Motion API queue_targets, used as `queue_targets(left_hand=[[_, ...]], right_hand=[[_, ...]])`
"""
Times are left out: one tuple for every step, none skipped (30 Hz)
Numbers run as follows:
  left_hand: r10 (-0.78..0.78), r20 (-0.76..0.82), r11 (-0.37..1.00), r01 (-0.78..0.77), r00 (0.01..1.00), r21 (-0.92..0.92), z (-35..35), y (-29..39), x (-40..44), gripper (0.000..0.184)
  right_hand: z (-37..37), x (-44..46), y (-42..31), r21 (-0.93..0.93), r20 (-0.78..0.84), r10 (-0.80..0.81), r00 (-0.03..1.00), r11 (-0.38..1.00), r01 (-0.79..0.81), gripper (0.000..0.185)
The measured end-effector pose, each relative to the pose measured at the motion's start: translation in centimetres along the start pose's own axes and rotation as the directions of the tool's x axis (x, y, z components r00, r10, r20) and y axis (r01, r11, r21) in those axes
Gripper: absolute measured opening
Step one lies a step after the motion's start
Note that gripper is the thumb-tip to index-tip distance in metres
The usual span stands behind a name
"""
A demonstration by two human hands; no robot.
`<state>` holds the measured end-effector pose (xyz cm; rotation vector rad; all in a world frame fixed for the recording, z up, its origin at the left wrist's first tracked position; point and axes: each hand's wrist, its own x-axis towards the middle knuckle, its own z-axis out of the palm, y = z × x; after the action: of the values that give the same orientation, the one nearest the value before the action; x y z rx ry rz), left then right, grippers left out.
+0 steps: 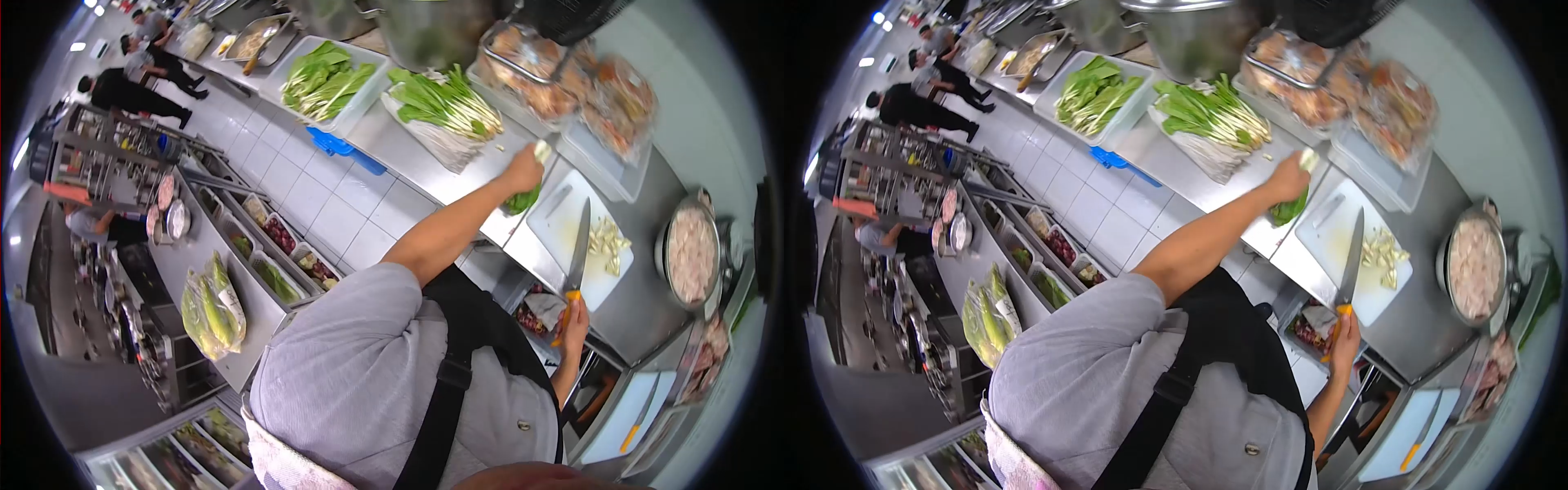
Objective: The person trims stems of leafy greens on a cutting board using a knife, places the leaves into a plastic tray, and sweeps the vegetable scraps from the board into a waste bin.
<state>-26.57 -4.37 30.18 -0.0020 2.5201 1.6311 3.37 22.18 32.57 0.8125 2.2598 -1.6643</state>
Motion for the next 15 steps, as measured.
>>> queue_targets(left_hand=[[0.003, -0.088, 0.985, -0.018, 0.996, -0.171, -3.1, -0.1, 0.6, 0.035], [-0.003, -0.173, 0.942, -0.056, 0.985, -0.332, -6.8, 0.0, 1.1, 0.039], [-0.098, -0.147, 0.773, -0.018, 0.984, -0.634, -11.6, 0.7, 1.1, 0.036], [-0.195, -0.284, 0.697, -0.071, 0.939, -0.713, -16.6, 1.2, 0.6, 0.028], [-0.165, -0.379, 0.465, -0.267, 0.911, -0.844, -21.1, -0.3, 1.6, 0.022], [-0.139, -0.379, 0.259, -0.335, 0.915, -0.906, -26.4, -1.4, 1.5, 0.023], [-0.199, -0.406, 0.076, -0.399, 0.892, -0.914, -31.0, -4.4, 3.2, 0.021], [-0.382, -0.471, -0.005, -0.512, 0.795, -0.859, -34.6, -3.2, 2.5, 0.022], [-0.374, -0.451, -0.1, -0.518, 0.81, -0.849, -38.9, -6.4, 3.8, 0.023], [-0.268, -0.549, -0.011, -0.572, 0.792, -0.82, -42.2, -10.2, 5.1, 0.029], [-0.294, -0.581, 0.151, -0.563, 0.759, -0.812, -43.5, -10.8, 5.0, 0.039], [-0.415, -0.514, 0.284, -0.43, 0.751, -0.857, -43.9, -10.8, 4.2, 0.05], [-0.475, -0.455, 0.326, -0.329, 0.753, -0.886, -43.7, -9.9, 3.6, 0.052], [-0.455, -0.511, 0.377, -0.362, 0.73, -0.853, -42.1, -8.2, 3.3, 0.053], [-0.348, -0.638, 0.658, -0.305, 0.687, -0.688, -40.1, -9.5, 4.7, 0.053]], right_hand=[[0.2, -0.1, 0.0, 0.018, -0.006, 0.023, 1.0, 1.0, -0.023, 0.043], [0.3, 0.0, 0.0, 0.016, 0.002, 0.027, 1.0, 1.0, -0.027, 0.043], [0.1, 0.2, 0.3, 0.013, 0.008, 0.035, 0.999, 0.999, -0.035, 0.044], [-0.1, 0.3, 0.6, 0.012, 0.011, 0.047, 0.999, 0.999, -0.047, 0.045], [-0.1, 0.5, 1.1, 0.018, 0.004, 0.041, 0.999, 0.999, -0.041, 0.045], [0.2, 0.2, 0.6, 0.01, -0.006, 0.043, 0.999, 0.999, -0.043, 0.043], [0.5, -0.3, -0.3, 0.003, -0.018, 0.044, 0.999, 0.999, -0.044, 0.043], [0.8, -0.6, -0.9, -0.002, -0.031, 0.046, 0.998, 0.999, -0.046, 0.043], [1.1, -0.6, -1.2, 0.0, -0.025, 0.03, 0.999, 1.0, -0.03, 0.043], [1.3, -0.6, -1.5, -0.001, -0.024, 0.02, 1.0, 1.0, -0.02, 0.042], [1.2, -1.0, -1.6, -0.004, -0.028, 0.014, 1.0, 1.0, -0.015, 0.042], [0.8, -1.3, -1.4, -0.012, -0.014, 0.015, 1.0, 1.0, -0.015, 0.042], [0.5, -1.0, -1.1, -0.012, -0.01, 0.013, 1.0, 1.0, -0.013, 0.042], [0.5, -0.5, -0.8, -0.009, -0.003, 0.01, 1.0, 1.0, -0.01, 0.042], [0.3, -0.4, -0.6, -0.04, 0.009, 0.005, 1.0, 0.999, -0.005, 0.042]])
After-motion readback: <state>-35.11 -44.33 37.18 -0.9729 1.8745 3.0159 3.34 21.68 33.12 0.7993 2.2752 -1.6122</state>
